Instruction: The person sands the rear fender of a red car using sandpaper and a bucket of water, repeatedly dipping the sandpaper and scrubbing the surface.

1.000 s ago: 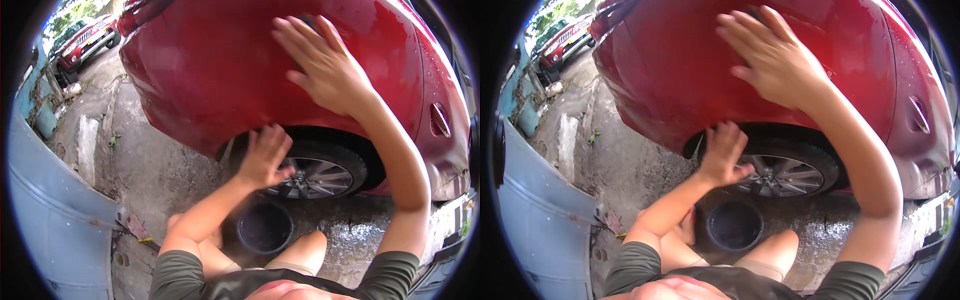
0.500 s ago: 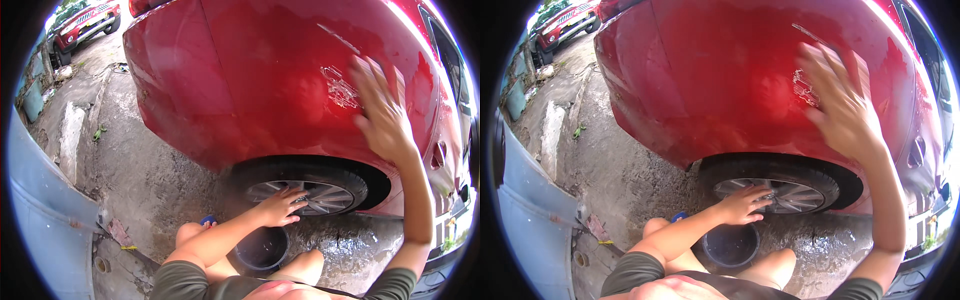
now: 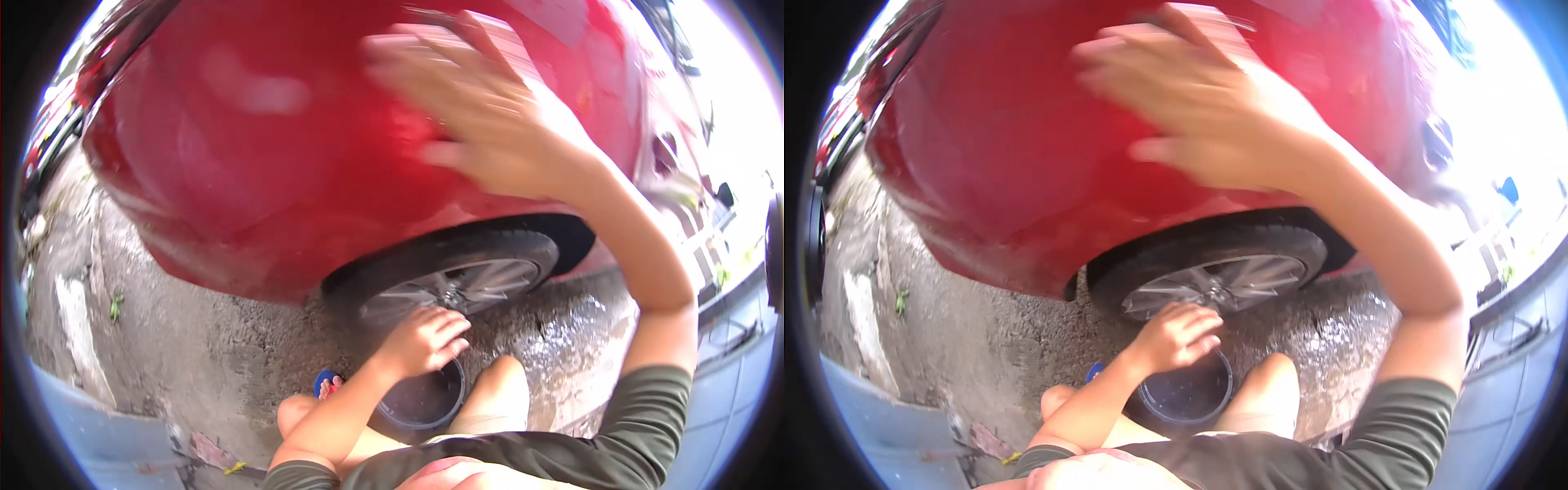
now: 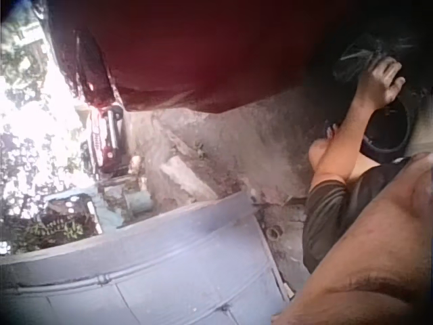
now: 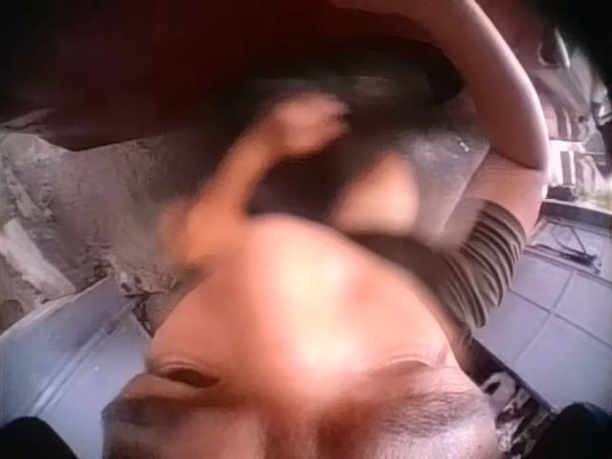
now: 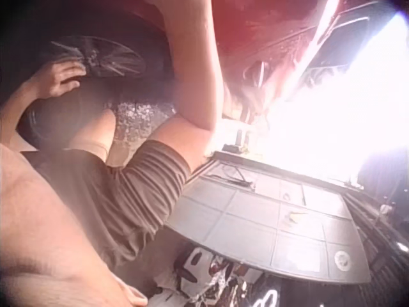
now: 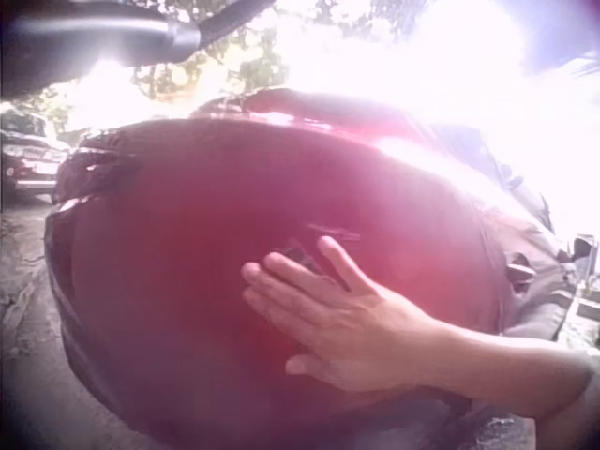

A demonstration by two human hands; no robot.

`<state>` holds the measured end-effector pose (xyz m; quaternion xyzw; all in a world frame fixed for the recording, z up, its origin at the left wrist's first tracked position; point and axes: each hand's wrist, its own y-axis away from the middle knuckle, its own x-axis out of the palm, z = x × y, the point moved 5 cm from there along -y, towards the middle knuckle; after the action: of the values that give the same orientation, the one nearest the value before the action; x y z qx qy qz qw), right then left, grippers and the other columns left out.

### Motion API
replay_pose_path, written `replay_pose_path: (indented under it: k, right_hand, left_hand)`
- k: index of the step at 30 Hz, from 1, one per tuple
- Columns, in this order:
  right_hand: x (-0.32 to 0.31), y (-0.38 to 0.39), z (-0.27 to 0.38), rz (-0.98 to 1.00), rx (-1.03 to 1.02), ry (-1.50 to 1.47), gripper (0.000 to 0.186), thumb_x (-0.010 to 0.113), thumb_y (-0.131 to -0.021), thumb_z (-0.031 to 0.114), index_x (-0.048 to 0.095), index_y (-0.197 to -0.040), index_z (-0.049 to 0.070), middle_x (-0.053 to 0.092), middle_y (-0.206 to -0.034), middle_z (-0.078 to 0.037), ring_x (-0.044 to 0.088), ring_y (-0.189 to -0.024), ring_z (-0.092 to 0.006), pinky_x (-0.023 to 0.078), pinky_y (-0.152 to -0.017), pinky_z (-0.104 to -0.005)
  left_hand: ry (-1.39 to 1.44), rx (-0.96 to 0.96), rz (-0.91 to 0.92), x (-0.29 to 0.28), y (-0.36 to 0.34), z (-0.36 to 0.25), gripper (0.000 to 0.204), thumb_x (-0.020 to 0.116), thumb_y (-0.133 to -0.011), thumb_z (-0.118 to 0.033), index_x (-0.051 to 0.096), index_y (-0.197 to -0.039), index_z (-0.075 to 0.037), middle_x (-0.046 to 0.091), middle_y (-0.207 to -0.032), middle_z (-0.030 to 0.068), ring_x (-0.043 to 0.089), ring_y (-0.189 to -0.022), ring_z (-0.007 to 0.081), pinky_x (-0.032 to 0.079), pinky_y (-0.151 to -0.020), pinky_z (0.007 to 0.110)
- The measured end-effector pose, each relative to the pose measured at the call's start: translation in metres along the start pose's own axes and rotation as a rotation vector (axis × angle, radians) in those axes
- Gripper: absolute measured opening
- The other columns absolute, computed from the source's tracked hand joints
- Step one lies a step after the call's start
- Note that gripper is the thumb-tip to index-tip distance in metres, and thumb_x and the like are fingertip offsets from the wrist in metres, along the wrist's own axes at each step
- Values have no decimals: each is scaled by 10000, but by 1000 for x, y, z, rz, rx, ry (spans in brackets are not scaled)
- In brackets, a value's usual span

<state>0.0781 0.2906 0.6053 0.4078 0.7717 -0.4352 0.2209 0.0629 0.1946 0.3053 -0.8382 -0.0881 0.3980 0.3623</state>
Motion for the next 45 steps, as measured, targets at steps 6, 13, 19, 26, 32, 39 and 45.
replay_pose_path:
  k: [6, 13, 19, 26, 32, 39, 45]
  right_hand:
    - [-8, 53, -21, 104, 78, -3, 738, 678, -927, 290, 391, -1586, 124, 312, -1688, -56, 280, -1559, -241, 240, -1273, -435]
    - [-6, 148, -64, 186, 317, -7, 828, 578, -977, 471, 295, -1606, 13, 254, -1699, -157, 165, -1587, -364, 136, -1277, -516]
    - [26, -3, 30, -53, -209, 109, 682, 533, -996, 503, 459, -1557, 121, 395, -1652, -1, 293, -1549, -165, 126, -1301, -450]
    - [-15, 266, -77, 311, 278, 242, 811, 726, -840, 342, 452, -1536, 29, 313, -1668, -171, 266, -1564, -336, 84, -1274, -583]
    - [34, 48, 33, 93, -194, 64, 688, 562, -975, 489, 453, -1558, 139, 398, -1645, 26, 242, -1565, -145, 103, -1318, -447]
    - [-6, 234, -56, 403, 294, 199, 736, 644, -953, 361, 385, -1596, 116, 286, -1703, -65, 215, -1590, -250, 55, -1279, -549]
    - [21, 122, -1, 25, 114, -344, 786, 764, -838, 293, 454, -1521, 60, 480, -1558, -111, 444, -1458, -295, 336, -1226, -472]
  left_hand:
    - [-220, -58, 117, 10, 16, 18, 333, 749, -913, -303, 727, -1163, -85, 711, -1204, 68, 678, -1089, 299, 511, -980, 437]
    - [40, -60, 163, 22, 6, -3, 191, 751, -913, -253, 723, -1009, -90, 722, -1023, 49, 689, -943, 264, 509, -866, 402]
    - [62, -129, 267, 67, 22, 42, 331, 628, -988, -341, 605, -762, -100, 637, -788, 89, 639, -805, 305, 471, -762, 433]
    - [13, -43, 280, 41, 18, 12, 373, 709, -933, -375, 590, -692, -116, 605, -701, 71, 611, -715, 288, 459, -701, 428]
    - [46, -240, 348, 61, 28, 50, 303, 673, -948, -321, 658, -778, -72, 684, -831, 118, 674, -852, 332, 511, -793, 446]
    - [43, -139, 254, 43, 16, 15, 265, 804, -855, -247, 637, -761, -64, 679, -798, 76, 670, -765, 308, 506, -717, 430]
    - [138, -119, 224, 47, -1, 2, 237, 803, -857, -233, 659, -780, -61, 689, -790, 85, 672, -746, 315, 513, -708, 420]
